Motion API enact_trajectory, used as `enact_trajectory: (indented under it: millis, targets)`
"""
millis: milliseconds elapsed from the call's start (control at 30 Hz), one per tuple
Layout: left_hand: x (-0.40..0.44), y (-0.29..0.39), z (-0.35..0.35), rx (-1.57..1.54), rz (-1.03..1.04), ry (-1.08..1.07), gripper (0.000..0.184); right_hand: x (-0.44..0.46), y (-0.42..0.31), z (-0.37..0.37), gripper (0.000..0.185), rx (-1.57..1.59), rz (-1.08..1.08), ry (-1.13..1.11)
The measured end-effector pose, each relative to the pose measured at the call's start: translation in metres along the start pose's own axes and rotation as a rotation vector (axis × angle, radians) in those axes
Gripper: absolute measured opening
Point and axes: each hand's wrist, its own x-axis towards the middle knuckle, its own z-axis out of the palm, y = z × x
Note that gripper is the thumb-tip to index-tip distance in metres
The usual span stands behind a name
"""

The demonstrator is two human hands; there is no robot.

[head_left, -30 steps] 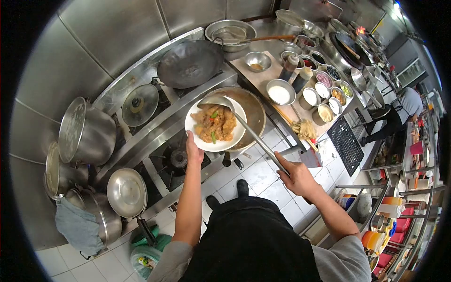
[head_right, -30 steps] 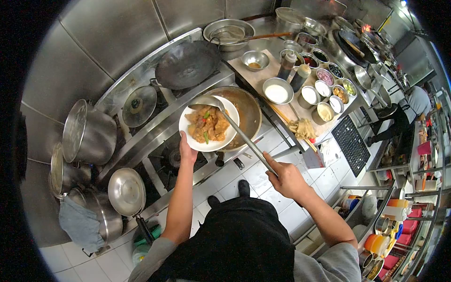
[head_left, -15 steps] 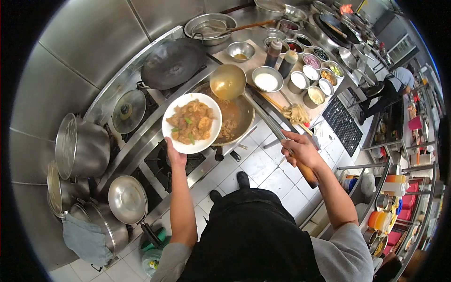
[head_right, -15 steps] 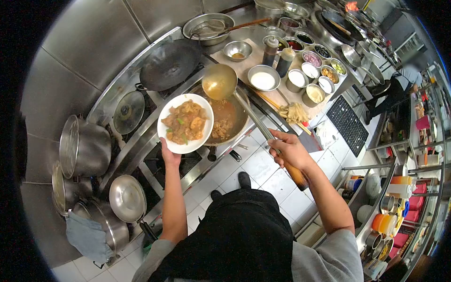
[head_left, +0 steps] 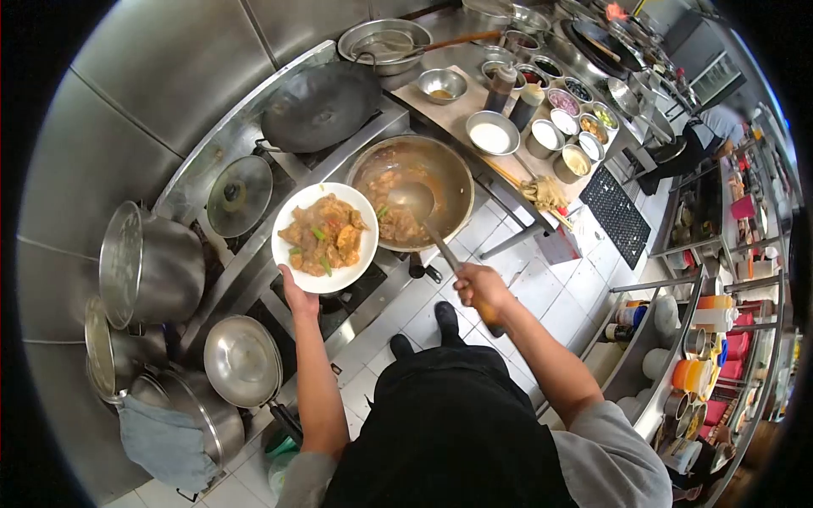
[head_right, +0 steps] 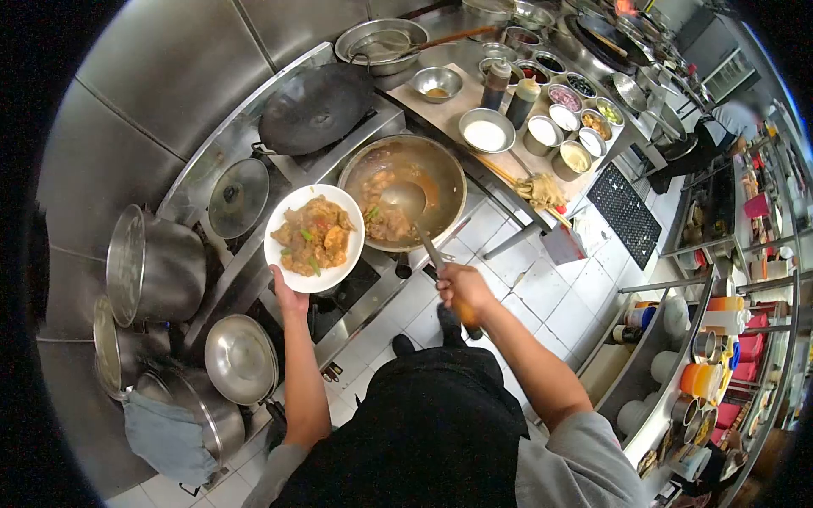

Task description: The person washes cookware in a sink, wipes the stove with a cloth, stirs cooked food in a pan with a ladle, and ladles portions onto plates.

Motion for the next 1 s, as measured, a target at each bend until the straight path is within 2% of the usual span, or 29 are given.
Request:
enact_trajectory:
  millis: [33,67,133,267,400,500,767,800,867,967,1000]
  targets:
    - [-0.001,0.002,-0.001,0.018,-0.007,0.003,0.068,0.007,-0.005,-0.011,0.004,0.165,0.072,-0.087]
    - [-0.002,0.004,-0.001,0.037,-0.016,0.006,0.068,-0.002,-0.018,-0.009,0.004,0.198,0.109,-0.051]
    - [-0.001,0.006,-0.004,0.045,-0.025,0.017,0.068,-0.009,-0.031,-0.024,0.004,0.245,0.129,-0.139]
    - [0.009,-0.002,-0.007,0.032,-0.063,-0.006,0.068,-0.042,-0.065,-0.021,0.008,0.211,0.096,-0.121]
    - [0.023,-0.012,0.011,0.036,-0.106,-0.038,0.068,-0.093,-0.096,0.003,0.015,0.024,-0.043,-0.084]
    - [0.035,-0.024,0.030,0.013,-0.083,-0.145,0.069,-0.127,-0.111,0.017,0.052,-0.187,-0.130,0.005]
    - [0.038,-0.028,0.112,0.081,-0.142,-0.335,0.071,-0.185,-0.096,0.044,0.050,-0.665,-0.275,0.023]
    - [0.038,-0.029,0.120,0.077,-0.157,-0.364,0.071,-0.188,-0.089,0.049,0.053,-0.760,-0.301,0.084]
    - [0.036,-0.033,0.130,0.070,-0.191,-0.422,0.070,-0.189,-0.070,0.041,0.057,-1.082,-0.510,0.173]
    - [0.036,-0.042,0.142,0.080,-0.199,-0.494,0.071,-0.195,-0.037,0.028,0.060,-1.351,-0.866,0.324]
    - [0.032,-0.044,0.148,0.085,-0.209,-0.514,0.071,-0.200,-0.028,0.026,0.060,-1.342,-0.858,0.371]
